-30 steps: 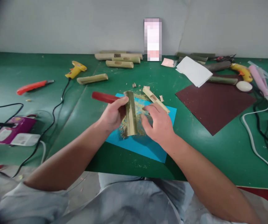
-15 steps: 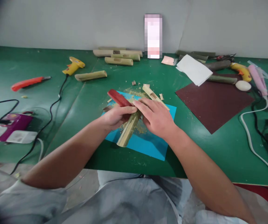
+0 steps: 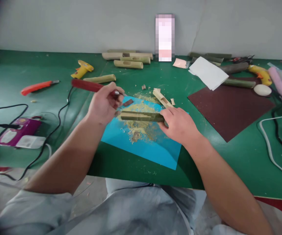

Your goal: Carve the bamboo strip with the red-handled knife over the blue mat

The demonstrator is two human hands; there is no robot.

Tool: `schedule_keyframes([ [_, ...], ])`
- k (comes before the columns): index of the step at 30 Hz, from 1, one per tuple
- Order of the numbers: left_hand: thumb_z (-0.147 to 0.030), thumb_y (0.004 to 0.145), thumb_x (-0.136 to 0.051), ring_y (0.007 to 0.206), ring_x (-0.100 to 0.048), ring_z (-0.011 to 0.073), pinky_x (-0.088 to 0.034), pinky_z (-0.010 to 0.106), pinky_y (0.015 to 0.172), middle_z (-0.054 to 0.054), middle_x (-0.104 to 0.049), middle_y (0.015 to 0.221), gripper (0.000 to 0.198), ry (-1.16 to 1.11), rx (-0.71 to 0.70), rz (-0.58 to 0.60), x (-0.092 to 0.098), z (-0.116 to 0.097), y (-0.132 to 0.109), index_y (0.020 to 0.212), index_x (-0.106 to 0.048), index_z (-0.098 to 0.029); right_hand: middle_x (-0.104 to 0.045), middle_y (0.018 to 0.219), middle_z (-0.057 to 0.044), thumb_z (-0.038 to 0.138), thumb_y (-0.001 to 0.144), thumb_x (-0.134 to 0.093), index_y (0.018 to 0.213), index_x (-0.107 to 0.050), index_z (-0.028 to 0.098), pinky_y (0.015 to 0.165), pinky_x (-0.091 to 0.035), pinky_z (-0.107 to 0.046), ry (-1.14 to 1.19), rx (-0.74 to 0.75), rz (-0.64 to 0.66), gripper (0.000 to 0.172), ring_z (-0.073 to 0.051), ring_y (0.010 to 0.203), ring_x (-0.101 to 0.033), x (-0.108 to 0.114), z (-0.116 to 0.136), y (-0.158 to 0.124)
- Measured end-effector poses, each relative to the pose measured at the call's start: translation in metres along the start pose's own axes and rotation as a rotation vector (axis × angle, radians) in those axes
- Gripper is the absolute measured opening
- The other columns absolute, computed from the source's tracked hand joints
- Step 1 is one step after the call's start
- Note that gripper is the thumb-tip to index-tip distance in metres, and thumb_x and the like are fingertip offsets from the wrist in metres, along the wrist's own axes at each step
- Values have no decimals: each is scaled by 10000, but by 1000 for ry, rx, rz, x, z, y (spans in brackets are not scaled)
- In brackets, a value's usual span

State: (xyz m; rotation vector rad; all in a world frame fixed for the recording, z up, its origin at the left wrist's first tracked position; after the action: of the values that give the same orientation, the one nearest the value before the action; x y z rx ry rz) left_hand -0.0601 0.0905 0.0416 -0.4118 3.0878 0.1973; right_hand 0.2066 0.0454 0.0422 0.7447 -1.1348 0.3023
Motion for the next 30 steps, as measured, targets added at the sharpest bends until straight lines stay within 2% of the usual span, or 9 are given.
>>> schedule_keyframes([
  [2,-403,881,-673,477,-456,80,-304,216,428,-2,-554,564,265,-78,-63,-97,2,-2,-4,716,-696,-197,-736,873,-104,297,924,-610,971,-673,185,680,-422,-375,-72,-63,11,137,-251,763,-637,-4,3,-1],
  [5,-274,842,-665,503,-459,82,-350,226,484,-14,-597,587,112,-30,-161,-65,-9,-6,-19,773,-716,-201,-726,822,-106,295,893,-644,898,-659,181,650,-378,-367,-159,-162,56,115,-248,728,-629,-8,8,-1],
  [9,-347,858,-710,573,-541,103,-444,239,561,-8,-644,645,160,145,-185,54,-23,-1,-35,805,-706,-197,-727,828,-104,281,906,-644,921,-659,179,646,-353,-356,-189,-217,197,105,-248,756,-643,-12,15,0],
  [13,-540,922,-655,574,-556,108,-459,246,560,8,-649,656,367,86,-212,176,-27,10,-35,839,-701,-186,-734,885,-113,271,926,-637,963,-668,173,668,-374,-358,-186,-248,278,110,-256,816,-660,-14,13,0],
  [17,-504,912,-686,589,-603,117,-495,255,572,-2,-674,700,302,5,-251,202,-27,15,-30,925,-642,-206,-737,975,-128,260,923,-658,989,-690,168,696,-411,-367,-165,-246,271,118,-269,885,-668,-15,10,-1],
  [22,-312,820,-756,670,-677,150,-527,280,625,-5,-700,737,190,156,-167,248,-30,15,-31,916,-631,-205,-714,989,-133,276,912,-685,1004,-722,160,734,-442,-389,-166,-206,218,153,-295,943,-664,-16,9,-3],
  [26,-307,736,-830,871,-711,184,-547,308,769,29,-754,929,249,308,-215,328,-31,5,-32,926,-720,-189,-706,1023,-134,349,876,-749,933,-717,159,784,-454,-412,-154,-135,146,200,-317,998,-653,-15,13,-3],
  [28,-320,733,-830,871,-701,177,-545,306,781,35,-764,959,265,314,-208,360,-30,4,-31,947,-741,-190,-718,1061,-128,351,867,-762,927,-701,164,812,-453,-418,-131,-104,115,206,-314,1017,-648,-14,16,-3],
  [30,-378,775,-791,802,-696,171,-549,307,736,41,-767,902,286,229,-123,400,-30,9,-30,980,-735,-185,-727,1060,-118,356,865,-766,924,-684,167,834,-448,-418,-100,-90,103,214,-304,1011,-652,-13,18,-3],
])
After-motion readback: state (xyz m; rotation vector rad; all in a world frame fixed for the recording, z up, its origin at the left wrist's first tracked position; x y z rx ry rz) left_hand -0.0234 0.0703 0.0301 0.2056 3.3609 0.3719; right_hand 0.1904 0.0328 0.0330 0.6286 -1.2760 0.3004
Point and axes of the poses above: each hand's wrist, its own y-axis towards the middle knuckle, its own x-axis out of the back of the hand, z = x × y, the point moved 4 cm from there along y, towards the middle knuckle
